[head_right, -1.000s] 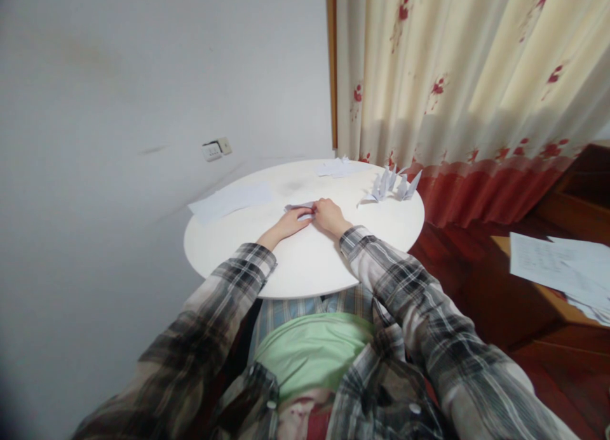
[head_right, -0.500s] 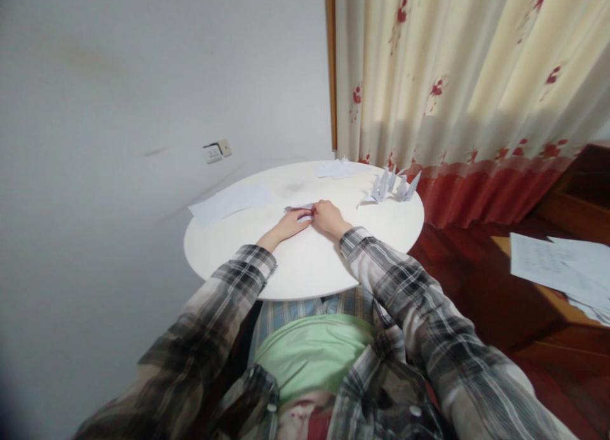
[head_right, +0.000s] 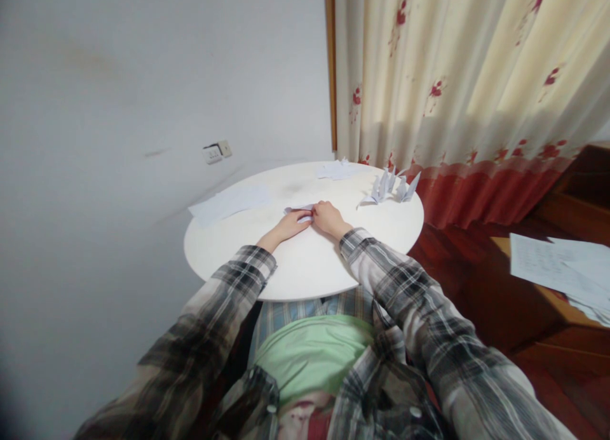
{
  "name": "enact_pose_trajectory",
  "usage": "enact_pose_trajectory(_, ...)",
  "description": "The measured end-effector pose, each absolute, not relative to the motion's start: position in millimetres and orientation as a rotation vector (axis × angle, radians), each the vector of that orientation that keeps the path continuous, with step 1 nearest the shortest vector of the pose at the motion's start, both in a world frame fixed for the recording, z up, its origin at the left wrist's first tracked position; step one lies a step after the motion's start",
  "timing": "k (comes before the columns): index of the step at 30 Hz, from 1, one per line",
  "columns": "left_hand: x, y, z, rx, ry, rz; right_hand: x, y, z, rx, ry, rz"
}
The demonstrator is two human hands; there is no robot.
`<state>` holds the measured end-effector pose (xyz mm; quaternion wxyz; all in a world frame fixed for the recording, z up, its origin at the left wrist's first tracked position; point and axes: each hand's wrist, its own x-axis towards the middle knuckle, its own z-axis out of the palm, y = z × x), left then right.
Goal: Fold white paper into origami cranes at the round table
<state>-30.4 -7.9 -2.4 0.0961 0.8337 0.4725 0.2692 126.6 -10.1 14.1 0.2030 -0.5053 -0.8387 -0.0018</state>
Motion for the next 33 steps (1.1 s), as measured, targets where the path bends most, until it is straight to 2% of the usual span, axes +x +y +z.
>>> enact_pose_trajectory(33,-30.3,-8.2,-1.4,2.453,1.430,0.773,126.9,-6.1,10.2,-1.389,-2.340,-0.020)
